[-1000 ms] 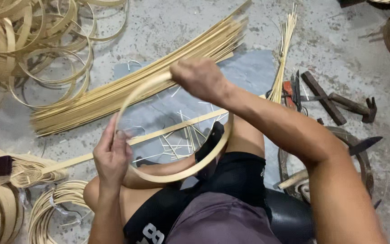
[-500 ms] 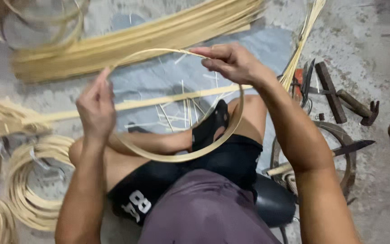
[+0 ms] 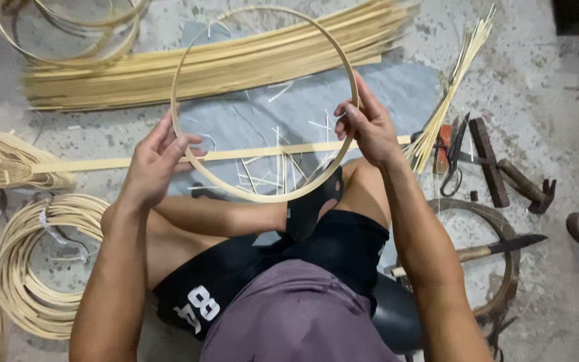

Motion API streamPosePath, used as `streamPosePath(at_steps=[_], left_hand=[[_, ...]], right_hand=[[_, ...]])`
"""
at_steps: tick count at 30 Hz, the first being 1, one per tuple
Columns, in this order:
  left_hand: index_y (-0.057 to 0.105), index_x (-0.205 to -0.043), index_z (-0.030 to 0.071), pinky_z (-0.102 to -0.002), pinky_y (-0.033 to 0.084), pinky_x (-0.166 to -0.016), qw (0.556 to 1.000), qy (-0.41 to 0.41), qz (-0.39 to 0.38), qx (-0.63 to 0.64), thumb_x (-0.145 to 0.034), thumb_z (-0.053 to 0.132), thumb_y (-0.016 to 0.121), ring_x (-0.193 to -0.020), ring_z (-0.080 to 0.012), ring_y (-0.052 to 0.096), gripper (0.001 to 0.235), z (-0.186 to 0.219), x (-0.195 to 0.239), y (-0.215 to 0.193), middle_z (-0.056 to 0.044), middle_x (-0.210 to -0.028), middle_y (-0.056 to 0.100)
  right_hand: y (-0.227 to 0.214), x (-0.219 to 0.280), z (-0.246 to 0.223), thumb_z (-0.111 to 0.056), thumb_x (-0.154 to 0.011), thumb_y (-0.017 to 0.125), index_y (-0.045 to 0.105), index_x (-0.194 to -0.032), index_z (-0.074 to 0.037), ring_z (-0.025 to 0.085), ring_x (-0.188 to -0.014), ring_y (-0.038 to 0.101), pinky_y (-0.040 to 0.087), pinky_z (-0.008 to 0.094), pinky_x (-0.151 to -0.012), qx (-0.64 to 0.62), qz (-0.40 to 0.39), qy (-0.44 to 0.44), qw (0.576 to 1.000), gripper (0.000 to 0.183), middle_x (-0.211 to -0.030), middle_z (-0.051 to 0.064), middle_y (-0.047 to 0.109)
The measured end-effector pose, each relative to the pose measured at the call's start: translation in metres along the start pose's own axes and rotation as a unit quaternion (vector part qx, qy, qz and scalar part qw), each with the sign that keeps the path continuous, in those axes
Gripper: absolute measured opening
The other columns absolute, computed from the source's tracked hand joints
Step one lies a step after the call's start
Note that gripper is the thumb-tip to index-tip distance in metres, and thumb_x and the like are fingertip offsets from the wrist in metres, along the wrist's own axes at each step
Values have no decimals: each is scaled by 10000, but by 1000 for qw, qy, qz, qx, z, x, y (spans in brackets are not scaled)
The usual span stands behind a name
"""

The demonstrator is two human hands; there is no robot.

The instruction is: The person sits on the floor and bends long bamboo strips into circular rings. They join the ends of each strip by hand, then place the finished rings aside. The process is repeated with multiple strips.

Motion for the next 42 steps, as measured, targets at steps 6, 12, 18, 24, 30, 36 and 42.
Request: streamPosePath(at_steps=[6, 12, 18, 24, 30, 36, 42], left_hand=[[265, -1631, 83, -387, 667, -762, 996, -68, 40, 35, -977, 143, 623, -977, -265, 745, 747, -18, 3, 1, -140, -1094, 679], [186, -1661, 58, -380, 662, -769, 979, 49, 123, 152, -1036, 184, 596, -963, -253, 720, 758, -28, 4, 59, -120, -1032, 641], [150, -1665, 33, -340, 659, -808, 987, 5, 91, 129, -1049, 258, 553, -978, -208, 726, 770, -46, 33, 108, -115, -1023, 694], [172, -1660, 44, -367, 650, -811, 987, 20, 90, 128, -1033, 278, 600, -992, -198, 707, 794, -55, 31, 79, -97, -1032, 676], [287, -1599, 118, -376, 672, -756, 983, -24, 93, 153, -989, 261, 593, -912, -209, 735, 698, -105, 12, 55, -79, -1017, 668], [255, -1711, 138, -375, 548, -815, 939, 113, 288, 152, -1129, 362, 550, -998, -243, 603, 690, 21, -43, -67, -198, -1216, 604], [180, -1609, 67, -487, 494, -1147, 899, 333, 227, 170, -1047, 442, 565, -1452, -300, 473, 778, 65, -91, -113, -184, -1621, 380]], right_hand=[[-4, -2, 3, -169, -1083, 539, 144, -1691, -180, 197, -891, 703, 601, 331, -759, 68, 30, 38, 996, 725, -1147, 118, 649], [12, 7, 34, -203, -1059, 575, 189, -1647, -168, 206, -777, 672, 547, 322, -656, -103, 212, -112, 965, 705, -1127, 105, 637], [-4, 19, 32, -176, -1120, 575, 401, -1481, -73, 85, -580, 463, 381, 241, -495, -208, 364, -253, 872, 413, -853, 28, 517], [3, 15, 46, -189, -1090, 554, 449, -1464, -83, 91, -576, 493, 405, 240, -487, -123, 333, -171, 919, 402, -829, 16, 529], [-38, 30, 69, -259, -1100, 534, 509, -1452, -56, 174, -884, 688, 582, 319, -761, 29, 331, -45, 942, 408, -1069, 89, 674], [-99, 87, 83, -240, -1056, 503, 605, -1376, -82, 209, -927, 691, 591, 383, -705, 117, 302, 187, 928, 371, -1219, 124, 688], [-109, 124, 98, -152, -1110, 525, 605, -1381, -7, 183, -926, 675, 546, 296, -779, -3, 348, 56, 936, 318, -1117, 120, 695]])
Point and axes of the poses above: each hand's wrist, its own x-axis away from the middle knuckle, its own y-axis out of the palm, z = x × y, the point moved 6 cm from there along -x, towards the middle knuckle
